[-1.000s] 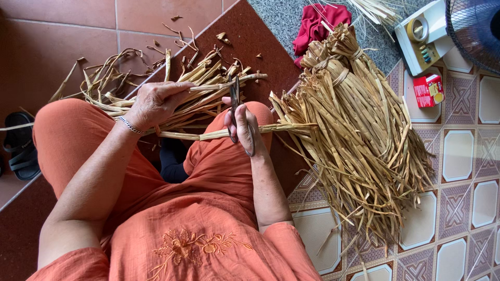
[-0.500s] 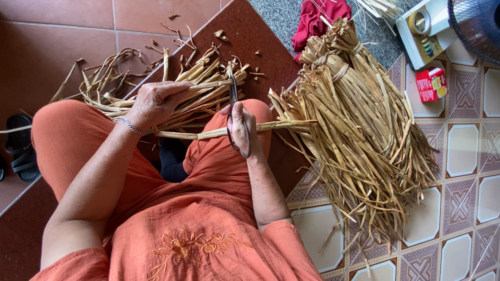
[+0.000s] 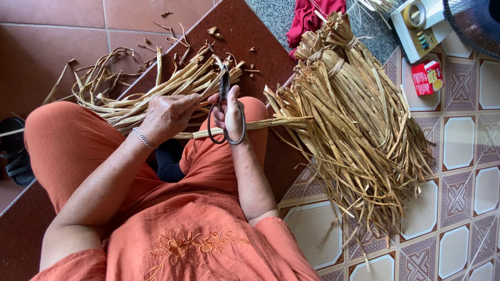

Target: The person sits on a tiled floor and uses scissors to trim dried straw stalks one at a time. They pick up stalks from a pile, cut them to length, and place the trimmed pieces into a separate bundle.

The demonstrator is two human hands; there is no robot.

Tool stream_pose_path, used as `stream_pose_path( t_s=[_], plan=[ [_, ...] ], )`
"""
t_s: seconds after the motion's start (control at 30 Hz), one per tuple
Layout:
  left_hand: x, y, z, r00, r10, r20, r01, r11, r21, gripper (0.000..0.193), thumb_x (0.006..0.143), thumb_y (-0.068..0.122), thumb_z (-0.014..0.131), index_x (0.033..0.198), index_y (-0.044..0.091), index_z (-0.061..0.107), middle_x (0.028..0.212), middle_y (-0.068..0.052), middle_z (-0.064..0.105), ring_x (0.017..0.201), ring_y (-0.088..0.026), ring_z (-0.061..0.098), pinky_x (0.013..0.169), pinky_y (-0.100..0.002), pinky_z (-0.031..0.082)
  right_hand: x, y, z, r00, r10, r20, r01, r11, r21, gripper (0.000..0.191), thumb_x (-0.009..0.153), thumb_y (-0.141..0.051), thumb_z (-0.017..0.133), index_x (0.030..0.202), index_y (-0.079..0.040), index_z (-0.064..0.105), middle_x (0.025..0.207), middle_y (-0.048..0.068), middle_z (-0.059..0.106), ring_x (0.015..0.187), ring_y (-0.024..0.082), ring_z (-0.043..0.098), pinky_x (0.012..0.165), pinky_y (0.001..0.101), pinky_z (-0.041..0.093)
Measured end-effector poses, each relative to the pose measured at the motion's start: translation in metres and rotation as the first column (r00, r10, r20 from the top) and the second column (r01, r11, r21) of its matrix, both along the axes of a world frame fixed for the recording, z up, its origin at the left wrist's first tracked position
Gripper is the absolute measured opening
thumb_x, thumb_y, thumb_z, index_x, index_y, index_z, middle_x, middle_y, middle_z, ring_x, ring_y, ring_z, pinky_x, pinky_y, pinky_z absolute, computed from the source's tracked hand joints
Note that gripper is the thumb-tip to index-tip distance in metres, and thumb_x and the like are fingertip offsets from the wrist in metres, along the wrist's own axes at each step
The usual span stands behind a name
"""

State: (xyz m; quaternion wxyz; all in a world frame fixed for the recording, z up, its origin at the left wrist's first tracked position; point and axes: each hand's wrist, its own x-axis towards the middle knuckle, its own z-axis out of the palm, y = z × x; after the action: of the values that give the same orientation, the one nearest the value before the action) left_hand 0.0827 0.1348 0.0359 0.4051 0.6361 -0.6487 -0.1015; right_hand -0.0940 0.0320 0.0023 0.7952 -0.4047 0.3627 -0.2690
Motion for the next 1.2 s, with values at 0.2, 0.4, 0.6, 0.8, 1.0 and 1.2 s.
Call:
stream_pose_path(
  t_s=[0.2,0.4,0.6,0.8,1.0,1.2],
  plan=[
    [0.022,-0.005,0.012,0.993,-0.014,-0.118,0.027,0.993,0.114,0.024,0.097,0.019,0.072,0.116,0.005,0.072,0.095,-0.012,0.077,0.082,-0.027,0.074,0.069,-0.038,0.058,-0.003,0.004,0.007,0.979,-0.027,-0.204,-0.057,0.916,-0.396,0.070,0.109,-0.061,0.030,0.110,-0.001,0.065,0.060,-0.007,0.040,0.048,0.002,0.035,0.042,0.0217,0.027],
    [0.015,-0.022,0.008,0.858,0.127,-0.498,-0.008,0.972,0.234,0.026,0.101,0.023,0.071,0.118,0.003,0.071,0.091,-0.010,0.074,0.077,-0.011,0.066,0.067,-0.027,0.054,0.005,0.031,0.017,0.909,-0.036,-0.415,-0.269,0.711,-0.649,0.062,0.111,-0.055,0.034,0.122,-0.001,0.064,0.064,-0.004,0.047,0.056,0.005,0.049,0.051,0.0239,0.039],
    [0.018,-0.026,-0.005,0.779,0.169,-0.604,-0.045,0.976,0.215,0.015,0.099,0.016,0.075,0.105,0.002,0.075,0.082,0.000,0.070,0.072,-0.002,0.060,0.061,-0.021,0.050,0.005,0.033,0.021,0.929,0.151,-0.338,-0.334,0.735,-0.591,0.067,0.112,-0.055,0.030,0.141,0.000,0.056,0.073,-0.001,0.057,0.068,0.010,0.057,0.064,0.0289,0.049],
    [0.017,-0.021,-0.009,0.827,0.131,-0.547,0.003,0.971,0.238,0.015,0.098,0.016,0.078,0.098,0.002,0.074,0.074,0.000,0.064,0.067,-0.004,0.052,0.056,-0.022,0.045,0.003,0.033,0.019,0.860,0.028,-0.510,-0.416,0.616,-0.668,0.068,0.111,-0.056,0.023,0.127,-0.002,0.061,0.066,0.005,0.059,0.064,0.016,0.065,0.060,0.0321,0.050],
    [0.018,-0.023,-0.016,0.801,0.063,-0.595,0.059,0.981,0.184,0.012,0.096,0.014,0.078,0.097,0.003,0.075,0.080,0.000,0.068,0.071,-0.003,0.058,0.059,-0.023,0.049,0.001,0.040,0.014,0.844,-0.047,-0.534,-0.394,0.622,-0.677,0.069,0.112,-0.056,0.022,0.107,-0.002,0.066,0.061,0.006,0.061,0.058,0.017,0.066,0.056,0.0327,0.052],
    [0.028,-0.021,-0.039,0.753,0.149,-0.641,-0.050,0.984,0.170,0.006,0.100,0.009,0.073,0.104,0.004,0.075,0.092,0.000,0.072,0.081,-0.005,0.066,0.070,-0.022,0.056,-0.012,0.017,0.016,0.864,-0.081,-0.497,-0.314,0.684,-0.658,0.064,0.102,-0.060,0.040,0.106,-0.003,0.069,0.060,0.004,0.058,0.043,0.014,0.055,0.035,0.0299,0.041]
  ],
)
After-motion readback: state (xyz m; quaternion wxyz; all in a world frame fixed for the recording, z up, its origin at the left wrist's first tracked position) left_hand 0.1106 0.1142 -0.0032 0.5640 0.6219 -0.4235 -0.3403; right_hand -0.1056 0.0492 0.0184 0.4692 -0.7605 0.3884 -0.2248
